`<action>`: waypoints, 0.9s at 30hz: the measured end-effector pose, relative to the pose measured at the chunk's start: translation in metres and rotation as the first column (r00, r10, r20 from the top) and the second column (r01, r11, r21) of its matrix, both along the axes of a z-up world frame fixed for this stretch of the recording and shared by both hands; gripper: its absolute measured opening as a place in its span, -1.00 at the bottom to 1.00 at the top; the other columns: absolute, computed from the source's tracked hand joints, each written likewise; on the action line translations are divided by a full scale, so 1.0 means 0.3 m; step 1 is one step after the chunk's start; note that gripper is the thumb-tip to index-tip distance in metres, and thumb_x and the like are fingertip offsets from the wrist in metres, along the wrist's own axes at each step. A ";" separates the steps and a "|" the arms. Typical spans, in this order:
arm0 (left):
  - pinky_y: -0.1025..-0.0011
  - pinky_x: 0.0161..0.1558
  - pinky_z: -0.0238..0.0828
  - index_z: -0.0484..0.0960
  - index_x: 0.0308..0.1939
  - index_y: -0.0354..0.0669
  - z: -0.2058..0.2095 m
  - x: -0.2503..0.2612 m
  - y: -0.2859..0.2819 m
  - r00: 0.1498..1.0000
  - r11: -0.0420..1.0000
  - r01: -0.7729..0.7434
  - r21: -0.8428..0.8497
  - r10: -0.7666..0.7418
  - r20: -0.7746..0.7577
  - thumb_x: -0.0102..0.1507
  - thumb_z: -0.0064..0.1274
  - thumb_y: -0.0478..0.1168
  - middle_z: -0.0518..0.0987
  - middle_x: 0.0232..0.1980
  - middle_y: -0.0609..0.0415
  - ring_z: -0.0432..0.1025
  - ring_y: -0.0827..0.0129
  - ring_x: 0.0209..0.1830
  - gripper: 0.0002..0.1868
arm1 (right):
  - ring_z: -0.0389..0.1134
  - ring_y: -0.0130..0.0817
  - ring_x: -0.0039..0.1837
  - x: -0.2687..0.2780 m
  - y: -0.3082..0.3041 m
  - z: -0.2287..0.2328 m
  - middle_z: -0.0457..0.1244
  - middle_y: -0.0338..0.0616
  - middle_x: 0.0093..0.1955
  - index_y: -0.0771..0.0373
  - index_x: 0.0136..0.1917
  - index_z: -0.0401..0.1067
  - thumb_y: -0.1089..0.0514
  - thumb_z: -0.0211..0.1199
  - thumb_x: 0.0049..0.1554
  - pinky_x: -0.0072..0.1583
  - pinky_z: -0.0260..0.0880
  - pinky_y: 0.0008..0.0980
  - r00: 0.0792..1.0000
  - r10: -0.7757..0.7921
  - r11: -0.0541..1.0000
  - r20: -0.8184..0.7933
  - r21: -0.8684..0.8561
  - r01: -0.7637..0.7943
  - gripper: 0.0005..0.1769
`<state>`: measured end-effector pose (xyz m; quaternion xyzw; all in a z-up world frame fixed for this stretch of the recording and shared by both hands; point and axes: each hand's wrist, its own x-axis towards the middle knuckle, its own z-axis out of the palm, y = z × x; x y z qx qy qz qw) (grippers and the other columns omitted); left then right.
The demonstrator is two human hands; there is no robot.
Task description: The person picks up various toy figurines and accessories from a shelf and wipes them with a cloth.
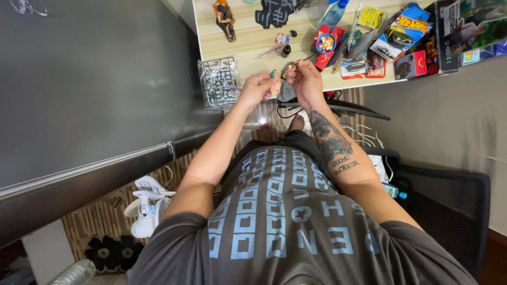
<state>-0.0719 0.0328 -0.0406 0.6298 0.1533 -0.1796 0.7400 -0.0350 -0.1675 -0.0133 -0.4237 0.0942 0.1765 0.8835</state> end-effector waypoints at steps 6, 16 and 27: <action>0.57 -0.44 0.44 0.66 0.03 -0.17 0.053 -0.030 -0.046 0.988 0.971 -0.146 0.190 0.134 0.076 0.34 0.14 -0.06 0.62 -0.35 0.19 0.46 0.61 -0.43 -0.70 | 0.40 -0.48 -0.01 -0.024 -0.026 0.062 0.35 -0.29 -0.02 0.20 0.18 0.40 0.04 0.08 0.37 0.01 0.40 -0.43 0.995 0.062 0.998 -0.077 -0.025 -0.064 -0.76; 0.54 -0.43 0.44 0.41 0.38 -0.17 0.032 0.003 -0.126 0.949 0.965 -0.123 0.231 0.046 0.313 0.29 0.21 -0.17 0.58 -0.28 0.18 0.41 0.60 -0.41 -0.40 | 0.43 -0.41 0.14 -0.154 -0.114 0.028 0.39 -0.18 0.17 0.15 0.29 0.38 0.09 0.15 0.32 0.12 0.43 -0.40 1.000 -0.004 0.984 -0.009 -0.177 0.002 -0.71; 0.56 -0.36 0.42 0.22 0.49 -0.18 -0.062 -0.070 -0.310 0.952 0.989 0.032 0.147 -0.074 0.296 0.29 0.18 -0.20 0.59 -0.09 0.14 0.42 0.57 -0.31 -0.28 | 0.44 -0.35 0.19 -0.345 -0.323 -0.042 0.38 -0.16 0.20 0.15 0.31 0.37 0.07 0.16 0.30 0.12 0.44 -0.38 0.984 -0.161 0.958 -0.081 -0.253 0.136 -0.67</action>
